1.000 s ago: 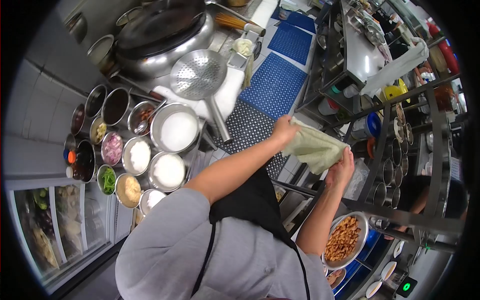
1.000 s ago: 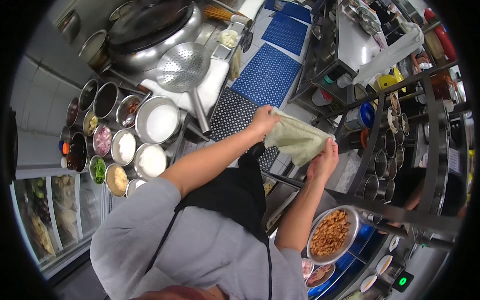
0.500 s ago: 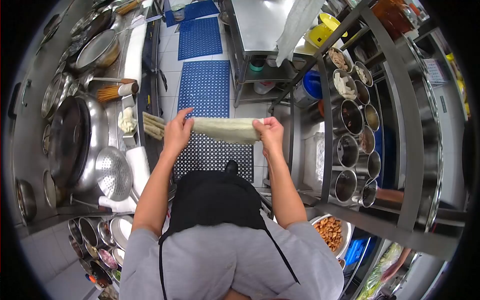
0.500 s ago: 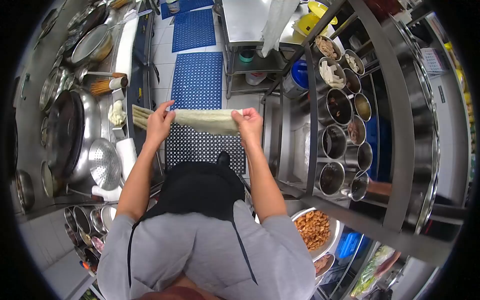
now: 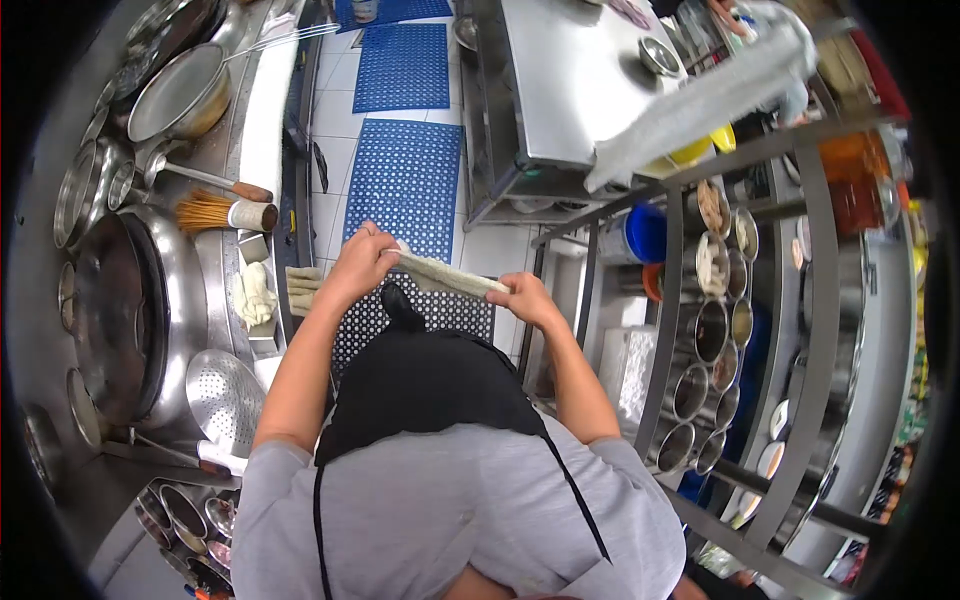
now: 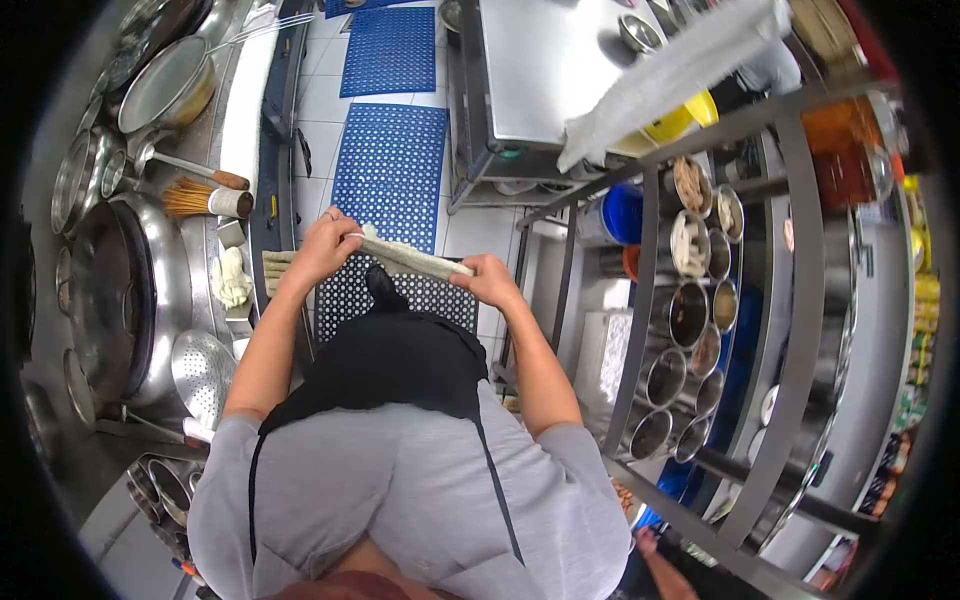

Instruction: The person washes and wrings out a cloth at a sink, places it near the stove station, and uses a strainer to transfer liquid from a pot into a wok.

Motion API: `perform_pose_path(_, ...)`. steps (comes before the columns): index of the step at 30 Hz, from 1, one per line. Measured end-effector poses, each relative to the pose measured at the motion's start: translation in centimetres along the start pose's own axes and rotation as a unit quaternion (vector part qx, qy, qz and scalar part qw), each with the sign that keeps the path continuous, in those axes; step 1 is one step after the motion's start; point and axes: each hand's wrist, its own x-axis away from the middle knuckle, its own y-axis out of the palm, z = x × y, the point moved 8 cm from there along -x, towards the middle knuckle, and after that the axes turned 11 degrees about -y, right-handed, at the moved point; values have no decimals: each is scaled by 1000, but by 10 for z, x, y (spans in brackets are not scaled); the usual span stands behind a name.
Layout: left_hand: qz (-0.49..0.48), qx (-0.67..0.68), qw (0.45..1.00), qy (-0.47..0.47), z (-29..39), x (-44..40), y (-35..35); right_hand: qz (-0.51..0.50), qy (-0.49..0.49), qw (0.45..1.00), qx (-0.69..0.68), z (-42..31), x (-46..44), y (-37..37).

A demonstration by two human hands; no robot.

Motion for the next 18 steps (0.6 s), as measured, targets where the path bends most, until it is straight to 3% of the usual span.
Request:
perform_pose_path(3,29,17,999,15,-27,-26,-7,15,-32,986,-160,5,-40,2)
perform_pose_path(6,-50,167,976,-130,-53,-46,3,25,-36,950,-310,-21,-71,10)
perform_pose_path(8,-36,224,970,-88,-41,-57,13,54,-46,895,-439,-70,-89,26)
perform_pose_path(10,-106,335,934,-59,-21,-68,35,-21,-20,803,-595,-105,-109,60)
perform_pose_path(11,-166,330,923,-105,-17,-69,46,-57,-7,744,-665,-120,-121,72)
perform_pose_path(12,-226,323,907,-147,-9,-69,45,-63,5,747,-662,-112,-140,80)
perform_pose_path(13,-222,231,938,-132,-8,-76,38,-51,19,728,-683,-109,-157,83)
perform_pose_path(16,-79,415,904,-69,-21,-86,12,5,40,710,-703,-107,-194,72)
perform_pose_path(18,-75,442,887,-109,-43,-92,5,50,50,711,-699,-103,-221,56)
